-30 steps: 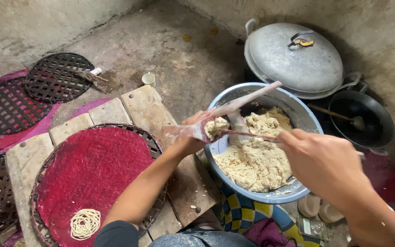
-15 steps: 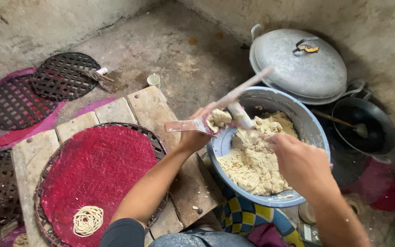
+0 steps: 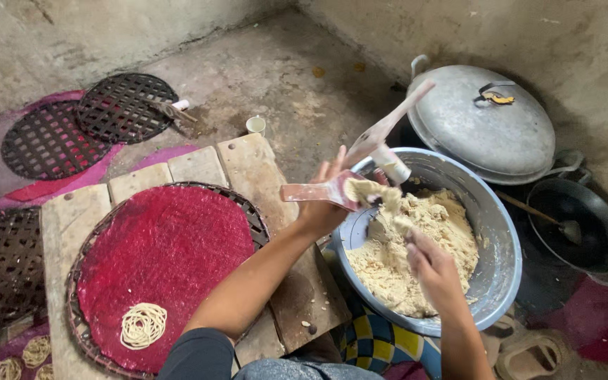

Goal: The person uses a manual dough press to extrude dough into thin strands, forming spiral-shaped noodles on a red mesh tray. They repeatedly load dough into the press, squeeze the handle to extrude the noodles, and arrange the spirals on the tray.

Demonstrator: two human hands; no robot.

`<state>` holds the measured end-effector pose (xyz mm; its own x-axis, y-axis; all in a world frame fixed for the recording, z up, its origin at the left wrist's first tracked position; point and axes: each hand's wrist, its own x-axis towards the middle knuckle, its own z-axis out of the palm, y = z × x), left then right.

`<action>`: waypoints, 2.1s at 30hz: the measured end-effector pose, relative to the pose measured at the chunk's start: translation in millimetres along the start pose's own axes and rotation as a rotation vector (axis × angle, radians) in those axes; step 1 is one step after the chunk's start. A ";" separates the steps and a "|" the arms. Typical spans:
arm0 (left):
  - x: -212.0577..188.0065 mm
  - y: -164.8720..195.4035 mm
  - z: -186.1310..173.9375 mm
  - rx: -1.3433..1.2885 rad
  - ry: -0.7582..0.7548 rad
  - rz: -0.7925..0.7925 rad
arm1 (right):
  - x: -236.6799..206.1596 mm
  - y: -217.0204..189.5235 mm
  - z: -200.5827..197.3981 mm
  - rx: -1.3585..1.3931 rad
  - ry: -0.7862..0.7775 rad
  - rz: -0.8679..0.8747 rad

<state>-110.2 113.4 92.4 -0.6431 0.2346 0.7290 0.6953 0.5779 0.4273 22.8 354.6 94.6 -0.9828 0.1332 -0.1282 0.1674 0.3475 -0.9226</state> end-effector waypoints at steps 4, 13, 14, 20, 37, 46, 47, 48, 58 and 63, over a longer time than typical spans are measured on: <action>11.9 20.9 -4.0 0.050 -0.182 -0.297 | 11.8 7.5 21.7 -0.129 0.019 -0.152; -4.0 -50.8 -19.8 -0.073 -0.171 -0.578 | -4.9 37.6 0.2 -0.327 0.016 0.012; -12.7 -59.1 -26.5 -0.159 -0.146 -0.578 | -4.0 29.7 -10.9 -0.502 0.067 0.114; -106.1 -15.9 -70.0 -1.476 -0.278 -1.080 | 9.7 -59.1 47.4 -0.135 -0.068 -0.692; -208.3 70.4 -351.5 -0.070 -0.483 -0.696 | -106.1 -180.2 249.4 0.076 -0.731 -1.688; -221.4 51.5 -363.1 -0.146 -0.624 -0.615 | -107.1 -150.8 250.1 -0.174 -0.821 -1.167; -222.6 42.2 -366.1 -0.189 -0.597 -0.557 | -91.3 -141.2 244.9 -0.068 -1.107 -0.855; -224.7 34.9 -367.9 -0.237 -0.573 -0.501 | -68.8 -133.1 242.5 -0.039 -1.350 -0.526; -250.6 -102.3 -392.2 -0.310 -0.069 -0.898 | -68.9 -47.5 234.6 0.312 -1.503 0.077; -285.3 -144.5 -401.2 0.514 -0.086 -1.244 | -85.5 -74.9 236.3 0.392 -1.274 0.129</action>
<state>101.5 -350.6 37.2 -0.7853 -0.6180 -0.0366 -0.5451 0.6622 0.5142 75.8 97.8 88.6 -0.3849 -0.8821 -0.2715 0.4412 0.0825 -0.8936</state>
